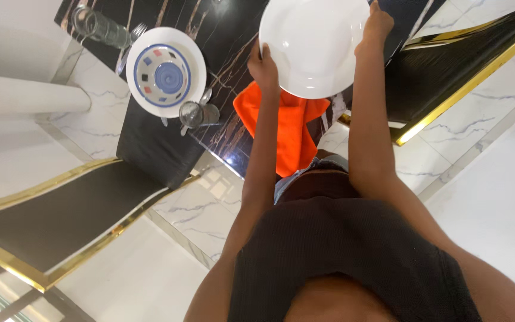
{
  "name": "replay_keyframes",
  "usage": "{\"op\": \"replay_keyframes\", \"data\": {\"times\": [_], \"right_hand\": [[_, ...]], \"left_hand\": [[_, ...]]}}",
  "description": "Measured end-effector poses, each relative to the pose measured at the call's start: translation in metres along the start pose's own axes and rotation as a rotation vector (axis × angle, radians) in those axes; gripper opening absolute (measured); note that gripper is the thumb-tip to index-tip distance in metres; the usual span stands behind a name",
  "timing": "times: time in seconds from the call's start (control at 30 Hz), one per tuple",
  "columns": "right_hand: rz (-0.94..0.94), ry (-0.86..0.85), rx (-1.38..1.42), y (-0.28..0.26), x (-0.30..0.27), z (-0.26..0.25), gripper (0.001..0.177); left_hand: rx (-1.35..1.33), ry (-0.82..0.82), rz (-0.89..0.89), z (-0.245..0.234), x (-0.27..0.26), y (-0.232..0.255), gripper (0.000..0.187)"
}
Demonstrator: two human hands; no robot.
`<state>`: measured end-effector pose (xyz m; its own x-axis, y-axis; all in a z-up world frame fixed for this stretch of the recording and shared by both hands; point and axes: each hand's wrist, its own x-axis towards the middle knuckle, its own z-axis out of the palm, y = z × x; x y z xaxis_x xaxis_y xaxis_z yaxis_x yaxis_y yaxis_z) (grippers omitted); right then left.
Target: The person carries a plate to the dining table, wipes it with a cloth, and sets it on the table. They then retrieve a bowl, wipe it with the cloth, and place it on top of the plate.
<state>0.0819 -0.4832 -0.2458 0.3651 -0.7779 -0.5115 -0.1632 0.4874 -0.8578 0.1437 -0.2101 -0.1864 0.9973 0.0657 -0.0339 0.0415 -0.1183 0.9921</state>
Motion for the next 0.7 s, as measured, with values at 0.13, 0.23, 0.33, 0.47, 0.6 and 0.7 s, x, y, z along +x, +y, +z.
{"op": "replay_keyframes", "data": {"times": [0.13,0.23,0.33,0.47,0.6,0.7], "right_hand": [[-0.002,0.199,-0.072,-0.015,0.022,-0.008,0.03],[0.055,0.319,-0.207,-0.019,0.027,-0.014,0.024],[0.125,0.387,-0.327,-0.023,0.033,-0.02,0.02],[0.13,0.158,-1.391,-0.021,0.064,-0.024,0.028],[-0.081,0.006,-1.993,-0.007,0.094,-0.036,0.04],[0.171,0.377,-0.339,0.002,0.104,-0.037,0.019]], "left_hand": [[-0.097,-0.13,-0.137,0.029,-0.002,-0.03,0.032],[-0.195,-0.181,-0.328,0.045,-0.004,-0.039,0.037],[-0.188,-0.238,-0.415,0.06,-0.001,-0.04,0.04],[-0.02,-0.283,-0.461,0.078,0.007,-0.035,0.04],[-0.057,-0.347,-0.432,0.095,0.017,-0.036,0.038],[-0.07,-0.356,-0.442,0.104,0.023,-0.037,0.037]]}}
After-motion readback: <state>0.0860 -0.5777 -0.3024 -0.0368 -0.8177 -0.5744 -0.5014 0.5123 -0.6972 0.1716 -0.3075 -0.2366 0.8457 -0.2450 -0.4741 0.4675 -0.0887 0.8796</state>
